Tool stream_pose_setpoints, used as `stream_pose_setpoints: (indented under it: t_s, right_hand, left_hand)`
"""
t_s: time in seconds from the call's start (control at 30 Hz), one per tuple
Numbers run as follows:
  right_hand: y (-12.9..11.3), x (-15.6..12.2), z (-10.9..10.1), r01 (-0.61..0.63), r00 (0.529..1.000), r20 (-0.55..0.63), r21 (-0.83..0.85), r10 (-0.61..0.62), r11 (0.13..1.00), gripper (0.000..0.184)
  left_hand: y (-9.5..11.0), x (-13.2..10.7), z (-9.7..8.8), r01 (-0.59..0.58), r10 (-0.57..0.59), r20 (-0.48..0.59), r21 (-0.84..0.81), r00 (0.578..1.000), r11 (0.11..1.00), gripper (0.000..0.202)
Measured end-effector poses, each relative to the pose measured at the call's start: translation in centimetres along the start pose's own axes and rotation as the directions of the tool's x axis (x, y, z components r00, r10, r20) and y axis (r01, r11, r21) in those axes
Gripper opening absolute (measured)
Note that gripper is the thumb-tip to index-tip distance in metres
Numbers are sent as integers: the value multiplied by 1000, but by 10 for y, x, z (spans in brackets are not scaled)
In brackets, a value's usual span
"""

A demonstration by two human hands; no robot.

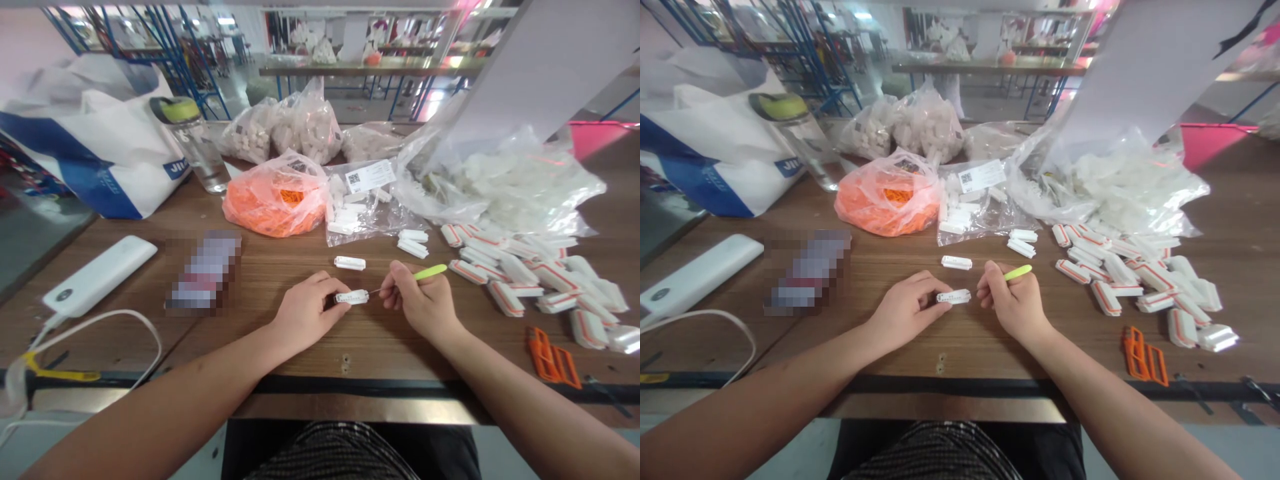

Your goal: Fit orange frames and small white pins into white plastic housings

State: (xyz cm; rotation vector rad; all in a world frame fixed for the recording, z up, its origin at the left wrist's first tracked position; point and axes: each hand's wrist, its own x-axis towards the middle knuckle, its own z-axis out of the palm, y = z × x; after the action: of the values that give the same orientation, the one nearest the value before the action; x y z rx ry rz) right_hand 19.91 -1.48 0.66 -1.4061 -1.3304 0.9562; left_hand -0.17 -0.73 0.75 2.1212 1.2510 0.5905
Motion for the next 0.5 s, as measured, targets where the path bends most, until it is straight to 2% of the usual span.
stream_pose_setpoints:
  t_s: [0.23, 0.5]
  right_hand:
    - [2, 2, 0, -31, 999, 19, 33, 31, 999, 52]
    - [1, 1, 1, -8, 999, 31, -79, 10, 997, 49]
  left_hand:
    - [1, 0, -1, 11, -11, 7, -2, 1000, 1000, 12]
    - [0, 0, 0, 11, -11, 5, 1, 1000, 1000, 12]
